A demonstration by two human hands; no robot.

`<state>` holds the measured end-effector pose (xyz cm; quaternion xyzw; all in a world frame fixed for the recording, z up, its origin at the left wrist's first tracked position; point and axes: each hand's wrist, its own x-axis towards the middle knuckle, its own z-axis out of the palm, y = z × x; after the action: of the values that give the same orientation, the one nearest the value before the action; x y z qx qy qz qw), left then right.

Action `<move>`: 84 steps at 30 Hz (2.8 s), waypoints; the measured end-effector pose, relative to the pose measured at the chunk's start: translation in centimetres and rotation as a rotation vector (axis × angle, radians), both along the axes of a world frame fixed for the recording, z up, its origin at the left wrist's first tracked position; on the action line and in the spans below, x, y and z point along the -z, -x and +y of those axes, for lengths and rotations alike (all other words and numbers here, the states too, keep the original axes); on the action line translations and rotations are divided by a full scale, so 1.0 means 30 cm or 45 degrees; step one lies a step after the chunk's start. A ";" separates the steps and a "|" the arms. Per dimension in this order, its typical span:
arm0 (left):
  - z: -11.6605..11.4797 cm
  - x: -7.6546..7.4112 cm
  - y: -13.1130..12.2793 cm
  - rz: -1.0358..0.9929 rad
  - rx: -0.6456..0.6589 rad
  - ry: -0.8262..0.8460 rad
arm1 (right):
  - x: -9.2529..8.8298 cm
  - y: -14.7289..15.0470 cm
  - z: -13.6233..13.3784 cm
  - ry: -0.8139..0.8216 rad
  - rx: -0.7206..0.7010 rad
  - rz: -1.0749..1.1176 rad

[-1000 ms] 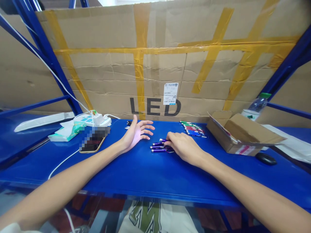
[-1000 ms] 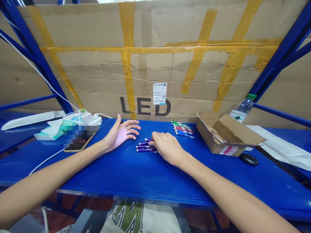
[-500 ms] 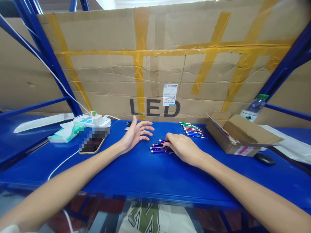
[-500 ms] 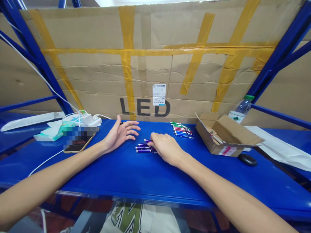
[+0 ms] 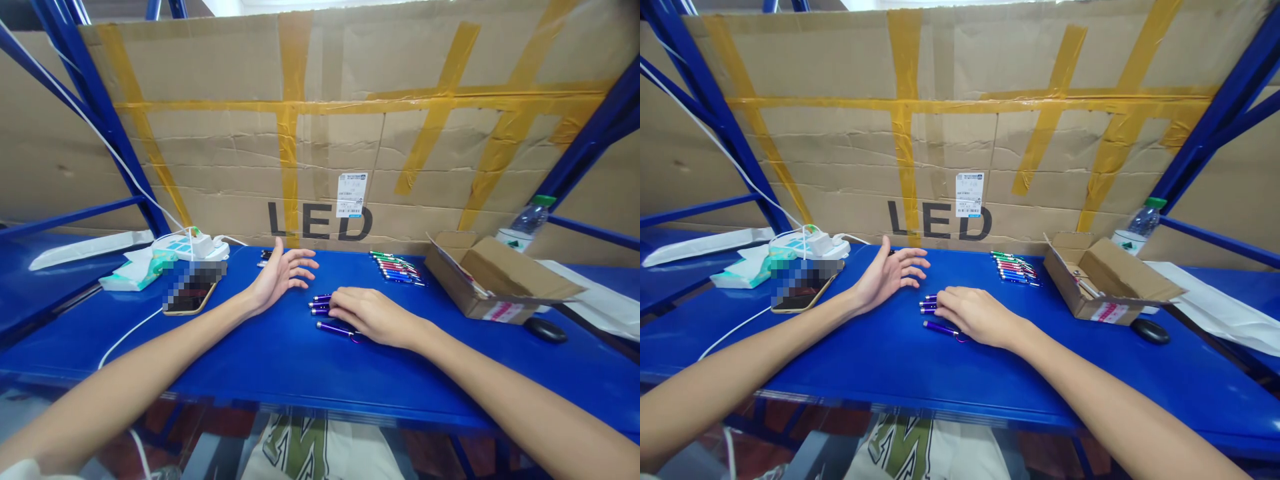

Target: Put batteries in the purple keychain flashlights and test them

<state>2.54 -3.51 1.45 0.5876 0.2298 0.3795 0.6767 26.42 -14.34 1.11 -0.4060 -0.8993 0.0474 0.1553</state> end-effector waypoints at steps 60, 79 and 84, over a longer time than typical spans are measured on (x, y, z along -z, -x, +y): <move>0.000 -0.003 0.001 -0.020 0.010 0.029 | 0.013 -0.007 0.007 -0.219 0.283 0.082; 0.005 0.000 0.000 -0.019 -0.010 0.033 | 0.012 -0.016 0.014 -0.282 0.275 0.091; 0.003 -0.002 0.002 -0.013 0.007 0.017 | 0.015 -0.015 0.017 -0.284 0.317 0.087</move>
<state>2.47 -3.43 1.49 0.5816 0.2271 0.3792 0.6829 26.86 -13.82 0.66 -0.4927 -0.8359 -0.0585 0.2348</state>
